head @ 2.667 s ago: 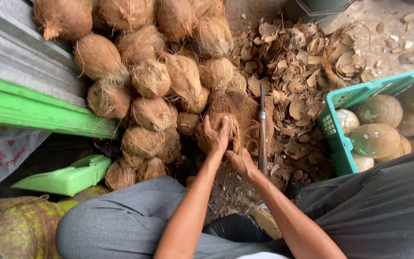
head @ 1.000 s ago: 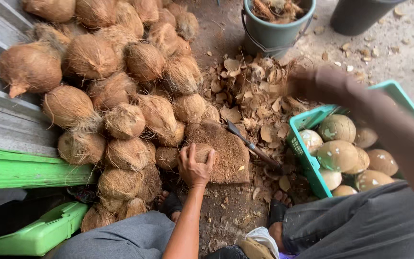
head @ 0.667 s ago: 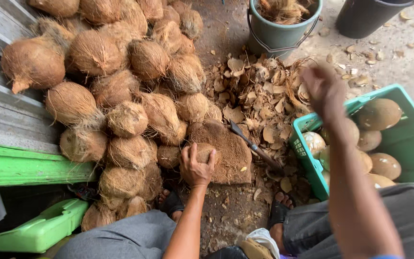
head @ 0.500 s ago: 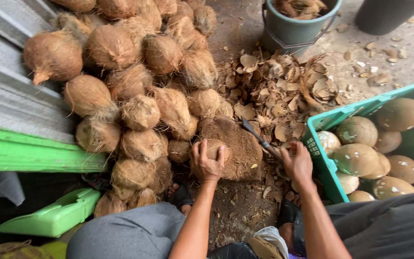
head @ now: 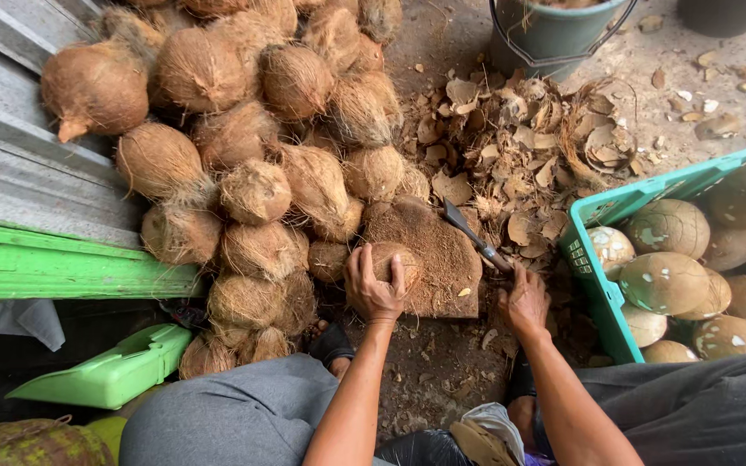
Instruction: The person sits on the ground and uses a machete to chop the fibrous husk off coconuts one at a time, striking the husk against a wooden block. Dehusked coconuts are placed into a green plastic crate, while husk debris accumulates on the ground.
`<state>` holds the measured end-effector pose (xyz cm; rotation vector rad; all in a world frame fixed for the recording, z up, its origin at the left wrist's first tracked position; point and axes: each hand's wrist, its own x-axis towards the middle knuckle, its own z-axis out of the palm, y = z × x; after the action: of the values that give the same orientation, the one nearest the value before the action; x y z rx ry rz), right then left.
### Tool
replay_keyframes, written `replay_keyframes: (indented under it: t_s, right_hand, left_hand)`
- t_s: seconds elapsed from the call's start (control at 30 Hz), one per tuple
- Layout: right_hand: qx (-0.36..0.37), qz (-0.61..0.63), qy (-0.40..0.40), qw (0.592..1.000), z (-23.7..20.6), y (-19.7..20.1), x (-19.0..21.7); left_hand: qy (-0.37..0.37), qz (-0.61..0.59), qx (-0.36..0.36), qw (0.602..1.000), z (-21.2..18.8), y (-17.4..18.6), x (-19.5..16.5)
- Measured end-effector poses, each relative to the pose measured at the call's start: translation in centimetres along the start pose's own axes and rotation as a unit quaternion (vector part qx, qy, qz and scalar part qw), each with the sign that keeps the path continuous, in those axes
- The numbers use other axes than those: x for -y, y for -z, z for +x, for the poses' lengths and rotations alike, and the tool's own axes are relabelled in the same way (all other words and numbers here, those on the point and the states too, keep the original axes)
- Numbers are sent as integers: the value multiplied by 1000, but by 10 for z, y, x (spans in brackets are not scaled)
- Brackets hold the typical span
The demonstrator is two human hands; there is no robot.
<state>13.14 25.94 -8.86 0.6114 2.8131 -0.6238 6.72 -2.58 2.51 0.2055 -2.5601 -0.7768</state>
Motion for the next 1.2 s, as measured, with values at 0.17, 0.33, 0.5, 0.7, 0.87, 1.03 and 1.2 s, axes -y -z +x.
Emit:
replay_keyframes:
  t_s: [0.17,0.33,0.5,0.7,0.87,1.03,1.2]
  right_hand:
    - [12,-11,46,999,21,5,8]
    - [96,84,27,991,14,34,37]
    - [71,134,-18,988,-2,96,83]
    - [28,456,8,889,-44,185,135]
    - [-14,486,74,871,-75,246,151]
    - [59,473,60,877,-109,209,147]
    - [219,361,16,906,-123,150,150]
  left_hand:
    - [2,-14,0,1000,-2,1,1]
    - [29,-31,8,999,2,3,-1]
    - [61,-13,52,997,8,16,-12]
    - [346,-142,142,916,50,4,-10]
    - [189,-77,138,969,39,-20,-9]
    - [150,-75,145,975,25,-24,-4]
    - [313,-216,135,915,38,-21,15]
